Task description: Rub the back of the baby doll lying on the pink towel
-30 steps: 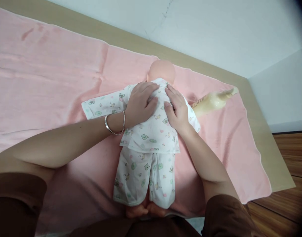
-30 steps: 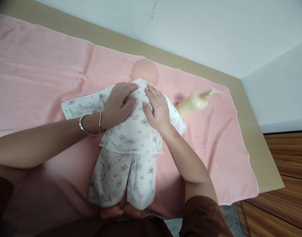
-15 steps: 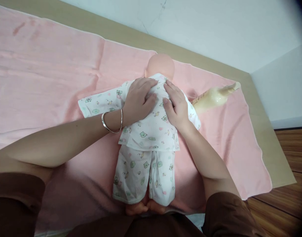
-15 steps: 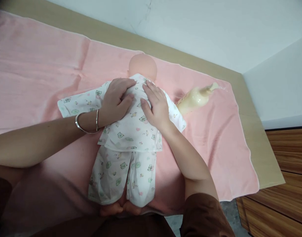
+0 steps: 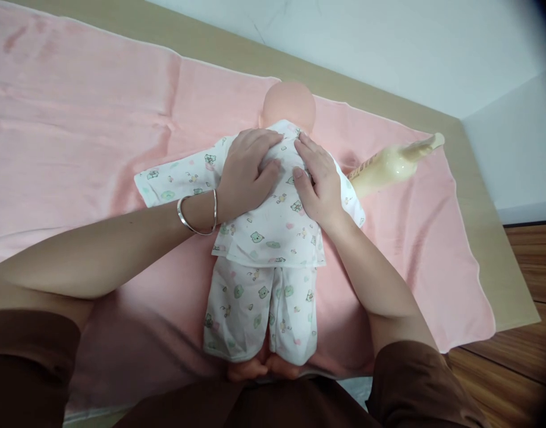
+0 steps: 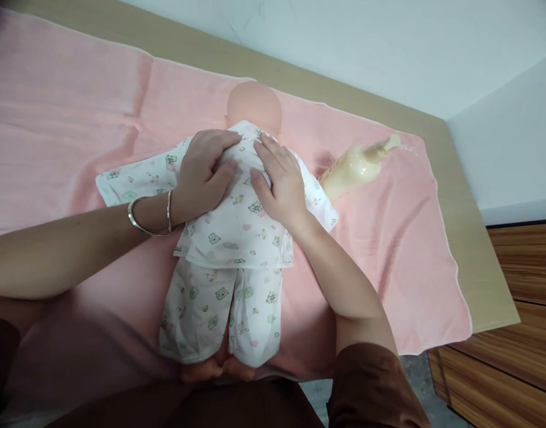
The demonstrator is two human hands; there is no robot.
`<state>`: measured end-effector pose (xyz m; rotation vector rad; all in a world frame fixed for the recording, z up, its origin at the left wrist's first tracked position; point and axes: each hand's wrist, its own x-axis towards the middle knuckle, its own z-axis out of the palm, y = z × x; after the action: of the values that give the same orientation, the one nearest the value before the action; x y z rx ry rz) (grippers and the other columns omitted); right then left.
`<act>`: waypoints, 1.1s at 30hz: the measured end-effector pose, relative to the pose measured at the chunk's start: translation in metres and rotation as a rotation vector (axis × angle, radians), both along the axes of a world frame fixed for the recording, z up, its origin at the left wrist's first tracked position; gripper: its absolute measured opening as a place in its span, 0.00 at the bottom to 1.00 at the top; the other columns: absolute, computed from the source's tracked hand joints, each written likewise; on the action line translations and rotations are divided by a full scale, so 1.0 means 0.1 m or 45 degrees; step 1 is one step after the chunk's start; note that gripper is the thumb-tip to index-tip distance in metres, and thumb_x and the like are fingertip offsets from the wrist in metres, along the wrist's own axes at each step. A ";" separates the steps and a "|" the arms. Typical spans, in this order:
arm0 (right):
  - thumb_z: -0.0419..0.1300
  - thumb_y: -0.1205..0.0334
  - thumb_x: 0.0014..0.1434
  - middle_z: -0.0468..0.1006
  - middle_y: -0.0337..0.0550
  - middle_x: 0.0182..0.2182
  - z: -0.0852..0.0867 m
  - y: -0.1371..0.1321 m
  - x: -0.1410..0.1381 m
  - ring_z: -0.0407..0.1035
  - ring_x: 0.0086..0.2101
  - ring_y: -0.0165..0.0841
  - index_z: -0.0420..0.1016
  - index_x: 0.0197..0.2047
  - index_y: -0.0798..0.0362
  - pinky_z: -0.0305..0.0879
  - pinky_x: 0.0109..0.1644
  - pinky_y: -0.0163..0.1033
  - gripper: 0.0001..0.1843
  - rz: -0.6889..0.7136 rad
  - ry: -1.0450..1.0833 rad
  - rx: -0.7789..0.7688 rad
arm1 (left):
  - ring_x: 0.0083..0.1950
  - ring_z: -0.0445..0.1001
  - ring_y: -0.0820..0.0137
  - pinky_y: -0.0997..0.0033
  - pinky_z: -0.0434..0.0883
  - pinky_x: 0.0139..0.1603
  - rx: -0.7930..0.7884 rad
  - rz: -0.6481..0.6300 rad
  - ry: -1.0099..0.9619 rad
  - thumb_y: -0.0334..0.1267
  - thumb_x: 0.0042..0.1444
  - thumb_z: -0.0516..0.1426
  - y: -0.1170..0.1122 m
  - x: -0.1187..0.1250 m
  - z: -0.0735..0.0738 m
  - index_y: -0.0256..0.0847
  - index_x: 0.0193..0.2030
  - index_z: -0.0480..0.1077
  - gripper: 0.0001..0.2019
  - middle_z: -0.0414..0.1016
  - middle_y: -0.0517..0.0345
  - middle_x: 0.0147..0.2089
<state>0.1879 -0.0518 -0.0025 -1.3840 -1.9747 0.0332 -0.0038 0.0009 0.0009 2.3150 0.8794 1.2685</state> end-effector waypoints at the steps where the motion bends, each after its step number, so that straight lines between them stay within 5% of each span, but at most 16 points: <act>1: 0.41 0.41 0.73 0.66 0.40 0.70 0.00 0.00 0.00 0.59 0.70 0.43 0.60 0.71 0.38 0.56 0.75 0.62 0.29 -0.002 -0.009 0.009 | 0.62 0.71 0.61 0.53 0.67 0.69 -0.008 0.001 0.004 0.36 0.63 0.51 0.00 0.00 0.00 0.41 0.57 0.69 0.17 0.76 0.51 0.60; 13: 0.41 0.38 0.72 0.67 0.38 0.70 0.03 -0.01 -0.02 0.58 0.71 0.40 0.62 0.68 0.37 0.55 0.77 0.59 0.28 -0.034 0.025 -0.072 | 0.67 0.68 0.57 0.45 0.63 0.72 -0.177 0.038 0.101 0.44 0.63 0.49 0.01 0.00 0.02 0.59 0.59 0.68 0.19 0.73 0.65 0.63; 28: 0.41 0.40 0.72 0.66 0.41 0.69 -0.04 0.04 0.03 0.58 0.71 0.43 0.60 0.70 0.39 0.55 0.76 0.64 0.29 -0.054 -0.055 -0.057 | 0.63 0.71 0.58 0.49 0.66 0.70 -0.038 -0.014 0.023 0.40 0.65 0.50 0.02 -0.01 0.00 0.55 0.59 0.69 0.17 0.75 0.60 0.60; 33: 0.40 0.43 0.73 0.68 0.44 0.68 -0.06 0.03 0.03 0.60 0.69 0.41 0.61 0.69 0.40 0.60 0.74 0.60 0.27 -0.026 -0.098 0.065 | 0.65 0.68 0.52 0.42 0.63 0.70 -0.099 -0.044 0.114 0.44 0.65 0.51 0.03 0.00 0.04 0.50 0.61 0.67 0.19 0.72 0.53 0.62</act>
<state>0.1912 -0.0492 -0.0082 -1.3911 -2.0101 -0.0806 -0.0038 0.0036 0.0052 2.3313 0.8967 1.1045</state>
